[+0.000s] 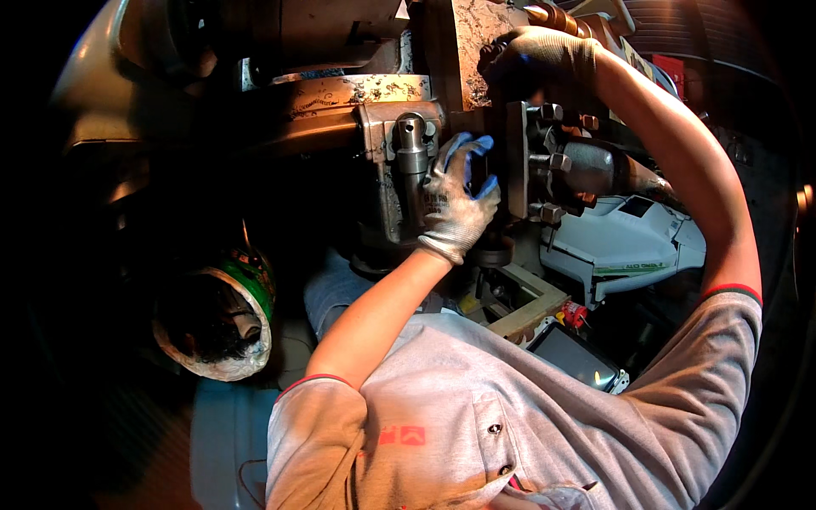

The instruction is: The person operates a metal lathe, using a file to smooth a rotating cylindrical workpiece. They repeatedly measure the workpiece with a dial caliper, adjust the lathe controls, and reposition the workpiece in the chuck. The person wears gloves and uses a file and caliper throughout the task.

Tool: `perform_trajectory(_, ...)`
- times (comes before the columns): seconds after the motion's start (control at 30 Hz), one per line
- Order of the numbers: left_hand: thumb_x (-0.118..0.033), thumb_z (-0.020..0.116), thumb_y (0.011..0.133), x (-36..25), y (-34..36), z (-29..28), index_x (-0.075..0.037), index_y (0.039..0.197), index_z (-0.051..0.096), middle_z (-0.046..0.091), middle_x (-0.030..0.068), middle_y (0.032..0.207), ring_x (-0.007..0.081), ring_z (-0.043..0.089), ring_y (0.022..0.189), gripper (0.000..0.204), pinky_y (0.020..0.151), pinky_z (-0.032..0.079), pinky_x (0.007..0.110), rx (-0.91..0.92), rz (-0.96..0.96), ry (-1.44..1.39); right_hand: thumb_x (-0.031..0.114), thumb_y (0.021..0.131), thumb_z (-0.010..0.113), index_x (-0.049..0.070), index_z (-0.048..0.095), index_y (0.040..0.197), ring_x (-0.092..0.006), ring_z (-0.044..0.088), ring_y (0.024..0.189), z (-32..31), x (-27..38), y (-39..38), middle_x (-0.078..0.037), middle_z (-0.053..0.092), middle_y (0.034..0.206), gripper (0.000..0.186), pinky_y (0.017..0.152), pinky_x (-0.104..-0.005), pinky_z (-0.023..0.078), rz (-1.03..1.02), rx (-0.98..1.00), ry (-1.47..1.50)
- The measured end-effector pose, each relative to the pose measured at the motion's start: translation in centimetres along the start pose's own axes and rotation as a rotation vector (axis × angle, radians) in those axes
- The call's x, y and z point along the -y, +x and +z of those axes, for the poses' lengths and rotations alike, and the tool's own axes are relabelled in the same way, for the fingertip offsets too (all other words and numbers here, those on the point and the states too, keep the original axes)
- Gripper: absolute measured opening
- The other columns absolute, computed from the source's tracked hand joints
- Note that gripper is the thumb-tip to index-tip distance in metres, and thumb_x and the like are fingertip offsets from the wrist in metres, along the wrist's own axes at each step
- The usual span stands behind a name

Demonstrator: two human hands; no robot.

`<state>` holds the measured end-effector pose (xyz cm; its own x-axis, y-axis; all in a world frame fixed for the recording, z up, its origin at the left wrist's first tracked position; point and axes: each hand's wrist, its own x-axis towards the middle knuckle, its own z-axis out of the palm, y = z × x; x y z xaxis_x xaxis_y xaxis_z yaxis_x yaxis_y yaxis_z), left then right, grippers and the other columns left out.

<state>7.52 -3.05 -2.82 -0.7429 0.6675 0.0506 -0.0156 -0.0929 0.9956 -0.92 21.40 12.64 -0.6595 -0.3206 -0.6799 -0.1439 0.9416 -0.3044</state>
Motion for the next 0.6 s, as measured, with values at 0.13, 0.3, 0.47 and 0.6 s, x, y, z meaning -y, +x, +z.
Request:
perform_trajectory(0.13,-0.020,0.076,0.077,-0.2,0.2,0.3,-0.013,0.135,0.054,0.053,0.0158,0.136,0.0354,0.049,0.128,0.063,0.110,0.039,0.048,-0.011,-0.040,-0.144,0.006,0.078,0.071,0.006,0.068,0.087,-0.0219,0.063,0.075,2.2,-1.0,-0.1,-0.008,0.065,0.080,0.009,0.066,-0.0313,0.052,0.296,-0.032,0.466)
perform_trajectory(0.3,-0.017,0.075,0.075,-1.0,1.1,-0.6,-0.014,0.135,0.056,0.055,0.0176,0.132,0.0369,0.052,0.124,0.063,0.108,0.041,0.047,0.020,0.050,0.011,0.024,0.085,0.074,0.005,0.072,0.090,-0.0082,0.059,0.073,1.7,2.3,-0.4,0.000,0.067,0.081,0.020,0.070,-0.0257,0.049,0.621,-0.171,0.896)
perform_trajectory(0.47,-0.018,0.075,0.073,-1.7,0.9,-0.6,-0.013,0.130,0.059,0.057,0.0190,0.129,0.0384,0.055,0.121,0.060,0.105,0.045,0.045,0.069,-0.045,0.005,0.019,0.087,0.070,0.005,0.073,0.100,-0.0140,0.063,0.079,2.6,2.2,-1.9,-0.003,0.070,0.087,0.019,0.075,-0.0294,0.051,0.575,-0.099,0.710)
perform_trajectory(0.6,-0.020,0.077,0.071,-1.5,2.5,-1.9,-0.014,0.128,0.059,0.054,0.0197,0.135,0.0396,0.053,0.125,0.060,0.107,0.043,0.046,0.093,-0.253,-0.022,0.015,0.091,0.067,0.004,0.072,0.101,-0.0106,0.063,0.079,0.8,2.0,0.8,-0.003,0.067,0.086,0.016,0.074,-0.0268,0.052,0.332,-0.022,0.292)
